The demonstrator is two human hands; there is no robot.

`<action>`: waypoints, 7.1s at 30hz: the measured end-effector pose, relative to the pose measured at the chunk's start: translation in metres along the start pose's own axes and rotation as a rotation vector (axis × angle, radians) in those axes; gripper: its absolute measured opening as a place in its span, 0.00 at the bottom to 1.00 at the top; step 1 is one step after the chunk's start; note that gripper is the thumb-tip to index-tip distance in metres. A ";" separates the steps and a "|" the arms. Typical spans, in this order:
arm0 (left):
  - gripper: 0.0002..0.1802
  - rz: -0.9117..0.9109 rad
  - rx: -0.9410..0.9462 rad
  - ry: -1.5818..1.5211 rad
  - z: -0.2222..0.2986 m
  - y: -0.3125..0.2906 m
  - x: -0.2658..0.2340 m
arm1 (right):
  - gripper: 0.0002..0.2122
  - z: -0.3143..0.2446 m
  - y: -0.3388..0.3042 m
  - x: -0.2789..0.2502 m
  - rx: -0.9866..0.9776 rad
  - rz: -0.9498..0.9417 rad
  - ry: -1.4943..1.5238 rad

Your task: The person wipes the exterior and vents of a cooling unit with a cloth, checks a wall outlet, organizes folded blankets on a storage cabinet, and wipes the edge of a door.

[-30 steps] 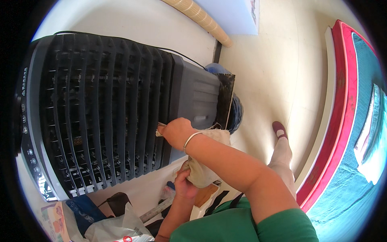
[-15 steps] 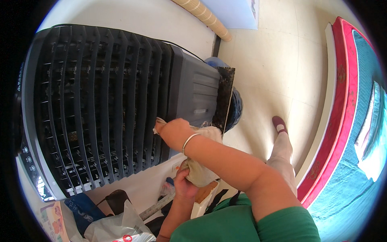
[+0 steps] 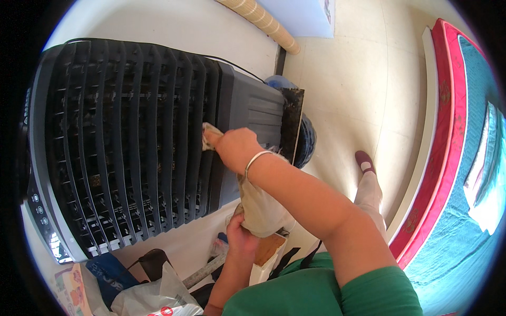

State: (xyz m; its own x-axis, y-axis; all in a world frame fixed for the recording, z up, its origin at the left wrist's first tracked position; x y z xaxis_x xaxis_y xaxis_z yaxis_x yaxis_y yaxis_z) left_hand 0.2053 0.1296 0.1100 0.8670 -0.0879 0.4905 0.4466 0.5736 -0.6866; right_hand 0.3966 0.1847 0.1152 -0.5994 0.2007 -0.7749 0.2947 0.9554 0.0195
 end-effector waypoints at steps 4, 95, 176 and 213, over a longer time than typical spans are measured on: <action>0.26 0.037 0.038 0.034 0.000 0.013 -0.016 | 0.25 -0.006 0.002 0.017 0.069 0.135 0.040; 0.36 0.058 0.559 0.798 -0.086 -0.254 -0.113 | 0.06 -0.069 -0.159 -0.047 0.039 -0.326 0.857; 0.25 -0.252 0.303 0.265 -0.058 -0.096 0.066 | 0.15 0.059 -0.217 -0.131 -0.158 0.017 -0.166; 0.27 -0.307 0.152 0.580 -0.055 -0.059 0.097 | 0.14 0.076 -0.192 -0.149 0.236 0.134 0.960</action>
State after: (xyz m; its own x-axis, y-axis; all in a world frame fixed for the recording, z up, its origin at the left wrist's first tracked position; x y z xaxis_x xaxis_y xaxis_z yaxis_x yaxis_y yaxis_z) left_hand 0.2749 0.0422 0.1681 0.7026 -0.6645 0.2545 0.6929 0.5573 -0.4576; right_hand 0.4862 -0.0451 0.1788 -0.8672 0.4936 0.0654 0.4821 0.8653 -0.1372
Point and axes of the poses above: each hand's wrist, its own y-axis towards the middle knuckle, its own x-axis out of the palm, z = x × y, the point moved 2 cm from there along y, towards the middle knuckle, and after that the axes turned 11 degrees about -y, right-handed, at the moved point
